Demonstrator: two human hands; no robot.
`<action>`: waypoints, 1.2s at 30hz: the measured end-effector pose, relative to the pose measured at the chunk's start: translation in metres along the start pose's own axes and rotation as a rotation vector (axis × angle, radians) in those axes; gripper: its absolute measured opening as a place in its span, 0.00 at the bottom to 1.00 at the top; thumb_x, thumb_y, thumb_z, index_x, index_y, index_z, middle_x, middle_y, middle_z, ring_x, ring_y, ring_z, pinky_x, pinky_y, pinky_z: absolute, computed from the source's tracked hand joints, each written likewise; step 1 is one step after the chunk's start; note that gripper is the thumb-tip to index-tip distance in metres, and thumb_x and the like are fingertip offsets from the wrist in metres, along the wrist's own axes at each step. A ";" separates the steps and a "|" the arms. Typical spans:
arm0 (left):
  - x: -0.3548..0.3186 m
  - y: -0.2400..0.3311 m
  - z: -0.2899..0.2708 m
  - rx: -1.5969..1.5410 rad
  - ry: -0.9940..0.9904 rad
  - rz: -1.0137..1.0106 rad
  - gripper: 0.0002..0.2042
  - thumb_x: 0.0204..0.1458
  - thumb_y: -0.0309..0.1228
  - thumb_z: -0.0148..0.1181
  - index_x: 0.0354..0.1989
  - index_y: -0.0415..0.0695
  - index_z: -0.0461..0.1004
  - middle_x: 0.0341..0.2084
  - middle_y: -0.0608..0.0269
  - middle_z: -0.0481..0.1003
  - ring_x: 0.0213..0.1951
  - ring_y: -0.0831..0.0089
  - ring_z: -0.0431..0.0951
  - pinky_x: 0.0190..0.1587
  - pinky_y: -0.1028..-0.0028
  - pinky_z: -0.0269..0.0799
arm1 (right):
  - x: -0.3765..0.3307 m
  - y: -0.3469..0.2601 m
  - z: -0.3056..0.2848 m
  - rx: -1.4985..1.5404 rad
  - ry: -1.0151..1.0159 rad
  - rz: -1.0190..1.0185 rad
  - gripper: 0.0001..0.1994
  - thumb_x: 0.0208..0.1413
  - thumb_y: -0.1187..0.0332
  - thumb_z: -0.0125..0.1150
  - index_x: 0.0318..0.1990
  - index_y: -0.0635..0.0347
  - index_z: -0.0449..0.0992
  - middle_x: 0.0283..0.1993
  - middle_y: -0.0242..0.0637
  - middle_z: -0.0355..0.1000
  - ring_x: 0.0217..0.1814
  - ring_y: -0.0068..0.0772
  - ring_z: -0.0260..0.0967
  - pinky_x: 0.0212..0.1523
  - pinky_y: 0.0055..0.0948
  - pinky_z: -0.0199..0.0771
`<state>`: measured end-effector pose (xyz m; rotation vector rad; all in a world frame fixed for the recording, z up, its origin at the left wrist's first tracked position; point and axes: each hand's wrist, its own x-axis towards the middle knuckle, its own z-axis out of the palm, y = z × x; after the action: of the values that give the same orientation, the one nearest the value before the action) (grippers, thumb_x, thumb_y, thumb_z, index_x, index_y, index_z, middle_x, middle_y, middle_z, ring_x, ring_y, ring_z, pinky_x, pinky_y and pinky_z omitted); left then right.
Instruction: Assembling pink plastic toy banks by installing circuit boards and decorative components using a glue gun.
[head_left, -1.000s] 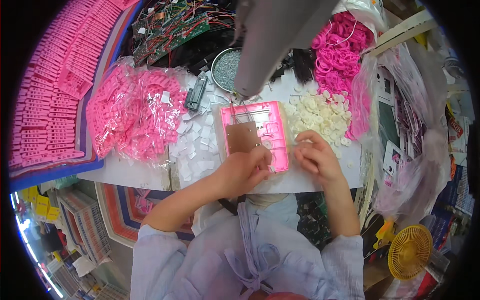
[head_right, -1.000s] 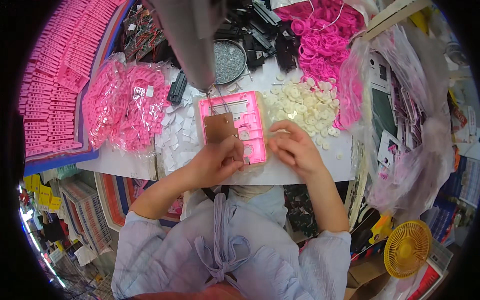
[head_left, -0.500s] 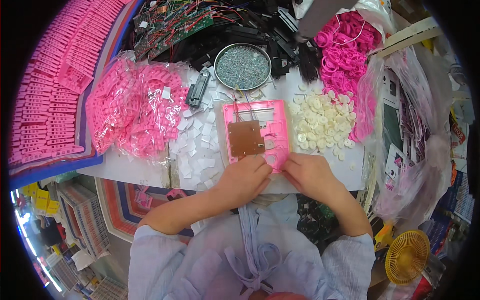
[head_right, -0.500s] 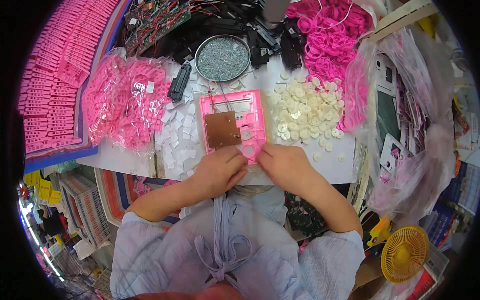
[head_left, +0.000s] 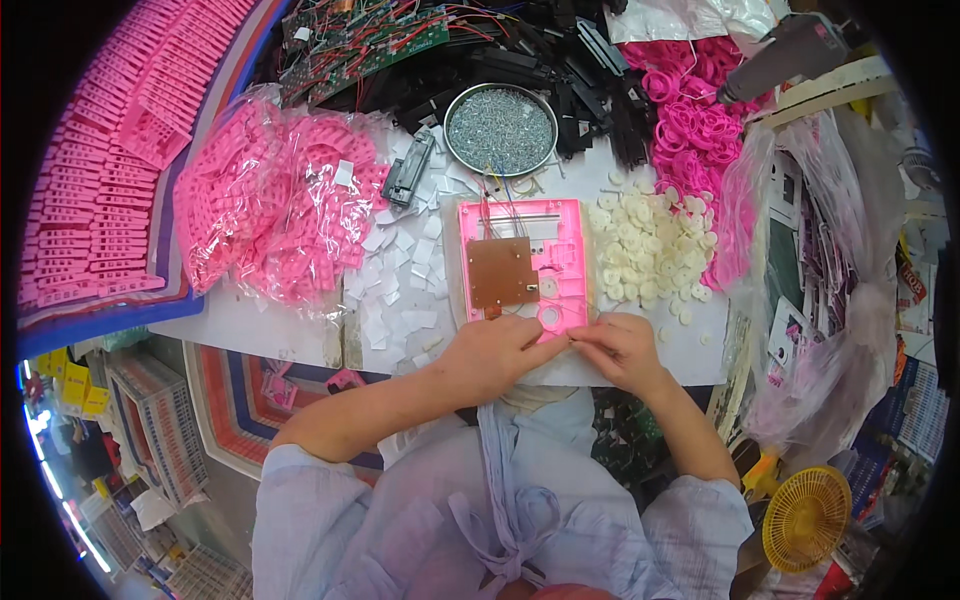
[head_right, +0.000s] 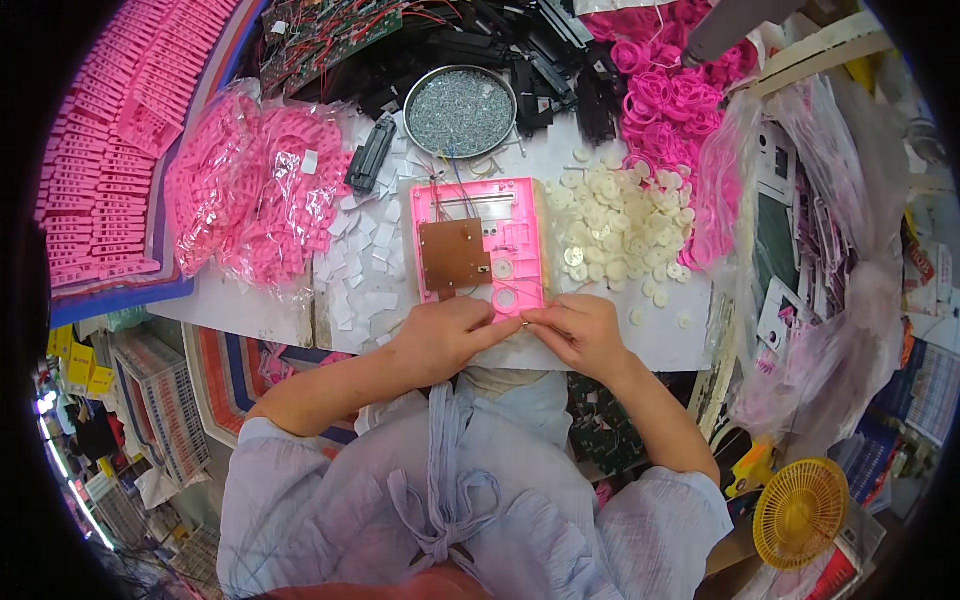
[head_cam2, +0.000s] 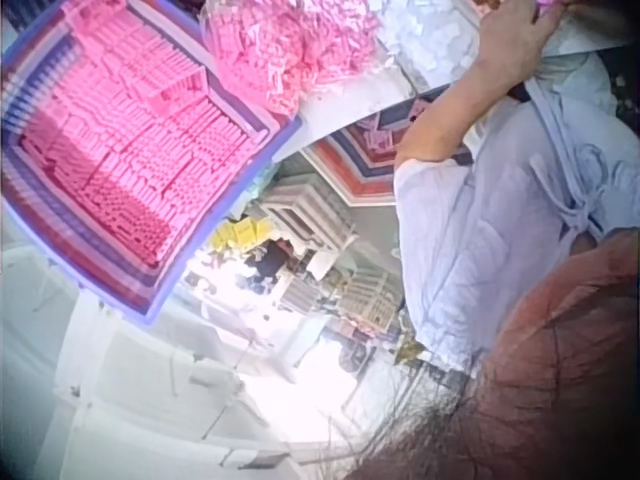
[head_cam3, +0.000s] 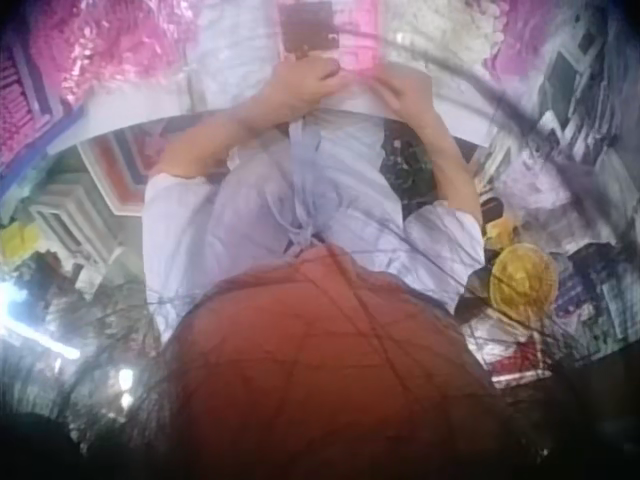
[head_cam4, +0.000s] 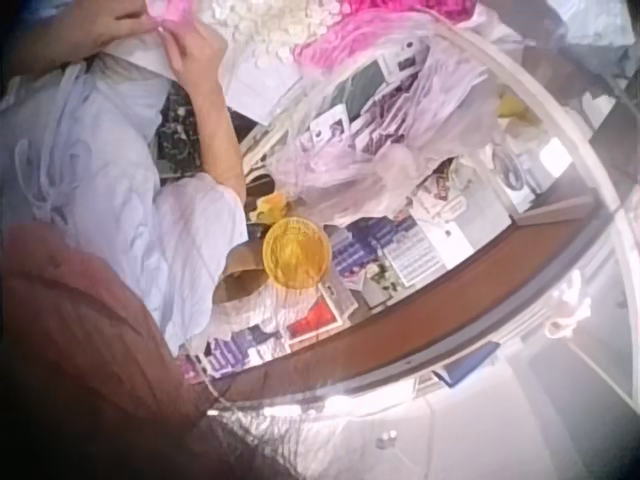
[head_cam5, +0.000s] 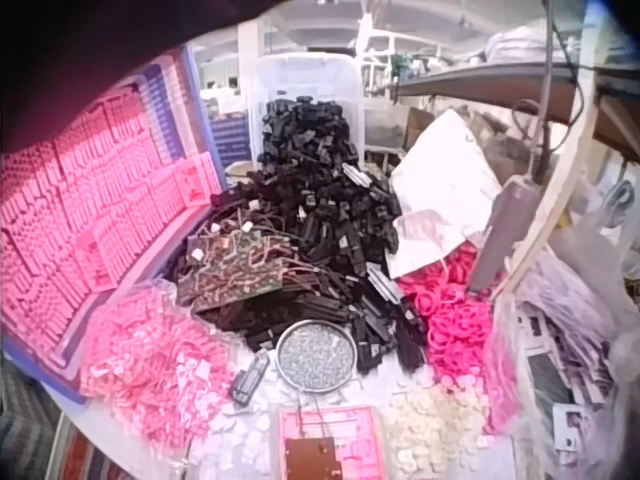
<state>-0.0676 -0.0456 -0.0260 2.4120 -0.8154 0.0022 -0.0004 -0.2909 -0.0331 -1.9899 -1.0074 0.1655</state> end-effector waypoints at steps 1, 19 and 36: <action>0.000 -0.001 -0.001 0.013 -0.022 0.019 0.24 0.52 0.28 0.54 0.60 0.54 0.71 0.31 0.66 0.71 0.33 0.67 0.77 0.30 0.68 0.77 | -0.002 0.000 0.003 0.005 0.023 0.020 0.12 0.46 0.74 0.71 0.41 0.56 0.83 0.23 0.34 0.70 0.21 0.34 0.67 0.21 0.31 0.63; -0.002 0.001 -0.002 0.074 0.016 0.044 0.22 0.51 0.29 0.55 0.58 0.48 0.72 0.35 0.63 0.74 0.34 0.66 0.78 0.34 0.67 0.77 | 0.085 -0.029 -0.056 -0.431 0.047 -0.067 0.14 0.48 0.65 0.68 0.45 0.50 0.82 0.35 0.37 0.74 0.44 0.41 0.72 0.36 0.37 0.75; 0.039 -0.091 -0.036 -0.050 0.758 -0.437 0.08 0.46 0.27 0.66 0.32 0.41 0.75 0.27 0.57 0.74 0.29 0.62 0.76 0.31 0.67 0.69 | 0.145 -0.013 0.012 0.104 0.084 0.523 0.04 0.52 0.71 0.62 0.32 0.61 0.80 0.27 0.41 0.77 0.25 0.46 0.75 0.30 0.36 0.76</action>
<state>0.0207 0.0104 -0.0375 2.2200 0.0559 0.6666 0.0827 -0.1767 0.0059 -2.1051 -0.3986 0.4047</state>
